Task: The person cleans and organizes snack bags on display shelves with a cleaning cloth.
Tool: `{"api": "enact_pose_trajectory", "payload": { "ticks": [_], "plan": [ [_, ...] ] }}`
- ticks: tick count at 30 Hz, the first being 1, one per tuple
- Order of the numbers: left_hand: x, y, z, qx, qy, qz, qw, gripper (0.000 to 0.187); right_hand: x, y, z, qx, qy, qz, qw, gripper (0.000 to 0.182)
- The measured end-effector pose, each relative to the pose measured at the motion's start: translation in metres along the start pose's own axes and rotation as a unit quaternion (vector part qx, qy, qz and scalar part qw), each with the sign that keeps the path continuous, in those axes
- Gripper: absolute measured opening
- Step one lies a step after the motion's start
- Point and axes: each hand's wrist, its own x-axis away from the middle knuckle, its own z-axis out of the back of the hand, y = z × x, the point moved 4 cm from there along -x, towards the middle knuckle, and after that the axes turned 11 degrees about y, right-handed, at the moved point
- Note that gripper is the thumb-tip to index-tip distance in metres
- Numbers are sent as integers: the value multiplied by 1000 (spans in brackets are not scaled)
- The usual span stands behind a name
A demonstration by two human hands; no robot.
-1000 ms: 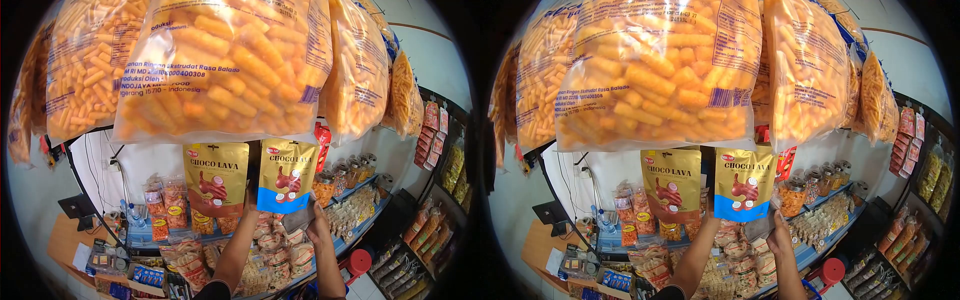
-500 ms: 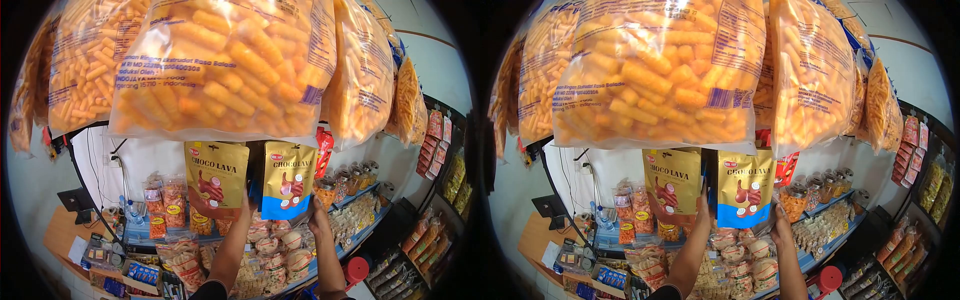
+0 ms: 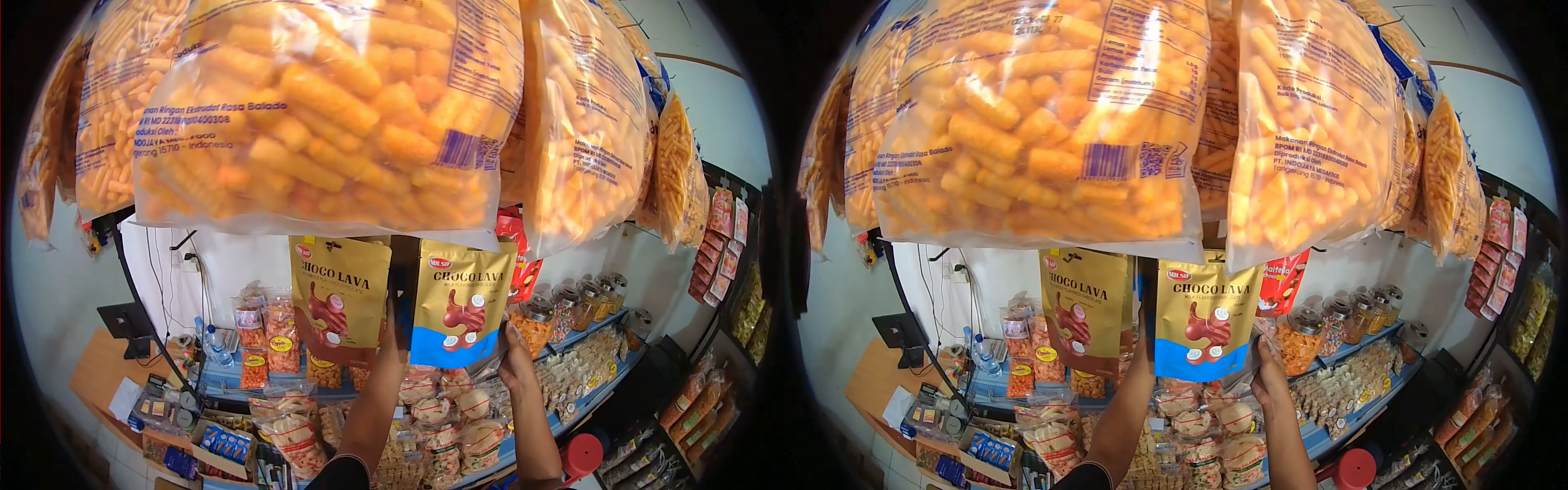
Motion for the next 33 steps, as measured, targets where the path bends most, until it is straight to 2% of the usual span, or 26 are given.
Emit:
{"api": "enact_pose_trajectory", "payload": {
  "ticks": [6, 9, 12, 15, 19, 25, 30, 33],
  "plan": [
    [41, 19, -44, -13, -108, -48, 993, 62, -1, -6, 3, 24, -22, 9, 999, 43],
    [69, 17, -50, 61, -90, -17, 994, 64, 4, -10, 2, 50, -35, 17, 998, 44],
    [79, 4, -26, 47, -41, -1, 998, 60, -4, -16, -2, 80, -49, 40, 995, 41],
    [110, 9, -36, 47, -53, -6, 997, 56, -14, -27, -16, 121, -56, 109, 985, 44],
    [79, -6, 4, -19, -26, -24, 999, 55, -46, -28, -19, 207, -80, 160, 962, 54],
    [54, 8, -28, -63, -28, -20, 997, 55, -75, -23, -33, 279, -170, 139, 935, 65],
    [46, 14, -36, -83, -38, -18, 996, 55, -83, -23, -59, 303, -190, 172, 918, 61],
    [46, 12, -26, -84, -33, -15, 996, 55, -61, -40, -84, 303, -192, 234, 904, 48]
  ]
}}
